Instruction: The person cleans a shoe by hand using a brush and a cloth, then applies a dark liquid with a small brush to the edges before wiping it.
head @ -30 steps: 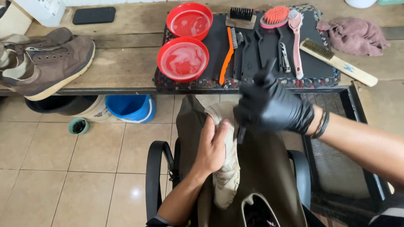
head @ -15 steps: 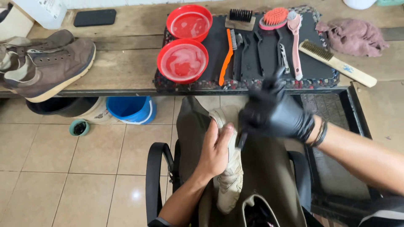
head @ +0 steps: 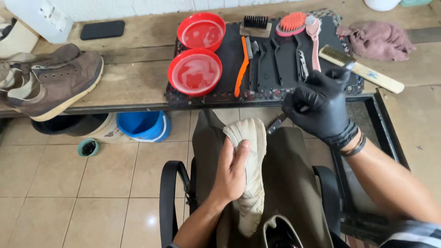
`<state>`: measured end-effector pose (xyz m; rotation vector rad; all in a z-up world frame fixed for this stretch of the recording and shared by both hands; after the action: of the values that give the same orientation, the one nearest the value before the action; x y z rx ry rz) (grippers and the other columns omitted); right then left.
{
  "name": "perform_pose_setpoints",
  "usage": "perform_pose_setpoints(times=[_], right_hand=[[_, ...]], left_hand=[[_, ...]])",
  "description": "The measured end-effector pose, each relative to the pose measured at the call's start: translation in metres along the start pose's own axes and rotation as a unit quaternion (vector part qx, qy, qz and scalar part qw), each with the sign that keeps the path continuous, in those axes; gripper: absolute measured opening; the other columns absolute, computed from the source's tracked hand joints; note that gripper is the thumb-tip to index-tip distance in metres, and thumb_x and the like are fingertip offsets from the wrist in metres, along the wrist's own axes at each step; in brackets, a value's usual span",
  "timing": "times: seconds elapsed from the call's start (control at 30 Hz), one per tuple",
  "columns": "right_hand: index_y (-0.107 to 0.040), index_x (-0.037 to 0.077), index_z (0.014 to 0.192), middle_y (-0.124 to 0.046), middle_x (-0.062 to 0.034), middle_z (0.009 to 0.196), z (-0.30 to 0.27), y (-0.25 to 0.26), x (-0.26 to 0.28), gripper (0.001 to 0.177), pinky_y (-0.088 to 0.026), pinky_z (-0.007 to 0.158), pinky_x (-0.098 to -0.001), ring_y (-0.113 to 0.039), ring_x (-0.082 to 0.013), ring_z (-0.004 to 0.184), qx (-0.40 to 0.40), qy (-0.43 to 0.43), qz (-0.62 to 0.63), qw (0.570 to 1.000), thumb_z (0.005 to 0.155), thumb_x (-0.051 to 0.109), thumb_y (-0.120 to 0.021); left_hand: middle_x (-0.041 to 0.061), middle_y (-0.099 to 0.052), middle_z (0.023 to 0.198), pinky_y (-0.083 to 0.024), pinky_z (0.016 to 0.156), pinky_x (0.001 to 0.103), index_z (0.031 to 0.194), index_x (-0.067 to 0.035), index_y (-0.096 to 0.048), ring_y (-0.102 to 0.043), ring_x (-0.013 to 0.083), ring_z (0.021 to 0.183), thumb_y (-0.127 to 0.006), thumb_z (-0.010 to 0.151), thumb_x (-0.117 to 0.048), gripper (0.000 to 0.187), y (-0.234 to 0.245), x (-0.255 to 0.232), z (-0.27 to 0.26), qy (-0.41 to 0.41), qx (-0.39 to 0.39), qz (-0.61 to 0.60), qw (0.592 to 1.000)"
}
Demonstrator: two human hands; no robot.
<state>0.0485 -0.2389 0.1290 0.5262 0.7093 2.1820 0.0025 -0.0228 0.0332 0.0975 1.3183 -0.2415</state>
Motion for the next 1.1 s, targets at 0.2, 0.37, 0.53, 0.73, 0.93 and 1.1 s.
perform_pose_setpoints(times=[0.2,0.37,0.53,0.73,0.93,1.1], right_hand=[[-0.058,0.013,0.087,-0.055,-0.0038,0.074,-0.027,0.012,-0.092,0.046,-0.031,0.096,-0.0496,-0.057,-0.0331,0.075,0.041,-0.208,-0.107,0.971,0.122,0.041,-0.053],[-0.069,0.007,0.108,-0.069,-0.0091,0.095,-0.075,0.034,-0.241,0.05,-0.048,0.074,-0.0481,-0.067,-0.0342,0.085,0.018,-0.397,-0.141,0.907,0.113,0.057,-0.068],[-0.071,0.004,0.107,-0.074,-0.0256,0.099,-0.131,0.057,-0.359,0.043,-0.052,0.073,-0.0564,-0.067,-0.0517,0.091,0.014,-0.444,-0.241,0.863,0.087,0.042,-0.069],[-0.073,0.004,0.098,-0.071,-0.0261,0.099,-0.13,0.047,-0.365,0.061,-0.047,0.072,-0.0556,-0.064,-0.0488,0.095,0.125,-0.578,-0.161,0.79,0.096,0.065,-0.068],[-0.063,0.013,0.142,-0.061,-0.014,0.144,-0.126,0.027,-0.377,0.086,-0.041,0.114,-0.0457,-0.056,-0.0355,0.131,0.117,-0.6,-0.065,0.789,0.076,0.066,-0.078],[-0.071,0.013,0.086,-0.043,0.0008,0.072,-0.118,0.023,-0.431,0.028,-0.034,0.065,-0.0394,-0.042,-0.0088,0.083,-0.03,-0.358,-0.084,0.93,0.104,0.03,-0.085]], left_hand=[[-0.01,-0.035,0.069,-0.036,0.064,0.029,0.085,-0.014,-0.049,-0.032,0.0037,0.065,-0.05,0.108,-0.022,0.024,-0.004,-0.017,-0.008,0.051,-0.035,-0.005,0.998],[0.001,-0.063,0.103,-0.047,0.092,0.028,0.123,-0.005,-0.056,-0.056,0.0081,0.098,-0.051,0.105,-0.02,0.024,-0.002,-0.021,-0.008,0.049,-0.033,-0.039,0.998],[0.012,-0.069,0.128,-0.046,0.107,0.03,0.138,-0.001,-0.056,-0.061,0.0158,0.124,-0.051,0.103,-0.018,0.039,0.0,-0.008,-0.002,0.047,-0.038,-0.042,0.997],[0.015,-0.06,0.148,-0.039,0.118,0.032,0.148,0.0,-0.048,-0.053,0.0206,0.14,-0.049,0.101,-0.018,0.05,0.004,0.006,0.008,0.059,-0.061,-0.021,0.996],[0.015,-0.06,0.149,-0.041,0.117,0.033,0.15,-0.002,-0.047,-0.055,0.0218,0.14,-0.05,0.099,-0.021,0.054,0.0,0.009,0.017,0.088,-0.068,-0.024,0.993],[0.013,-0.068,0.136,-0.047,0.109,0.033,0.141,-0.002,-0.055,-0.062,0.02,0.128,-0.052,0.101,-0.021,0.045,-0.003,0.006,0.017,0.06,-0.063,-0.011,0.996]])
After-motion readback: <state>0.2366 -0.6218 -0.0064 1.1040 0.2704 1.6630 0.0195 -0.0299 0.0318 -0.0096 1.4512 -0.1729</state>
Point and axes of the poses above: each hand's wrist, its own z-axis towards the middle knuckle, its own y-axis out of the back of the hand, x = y × z, the point moved 6 cm from there along z, towards the middle knuckle
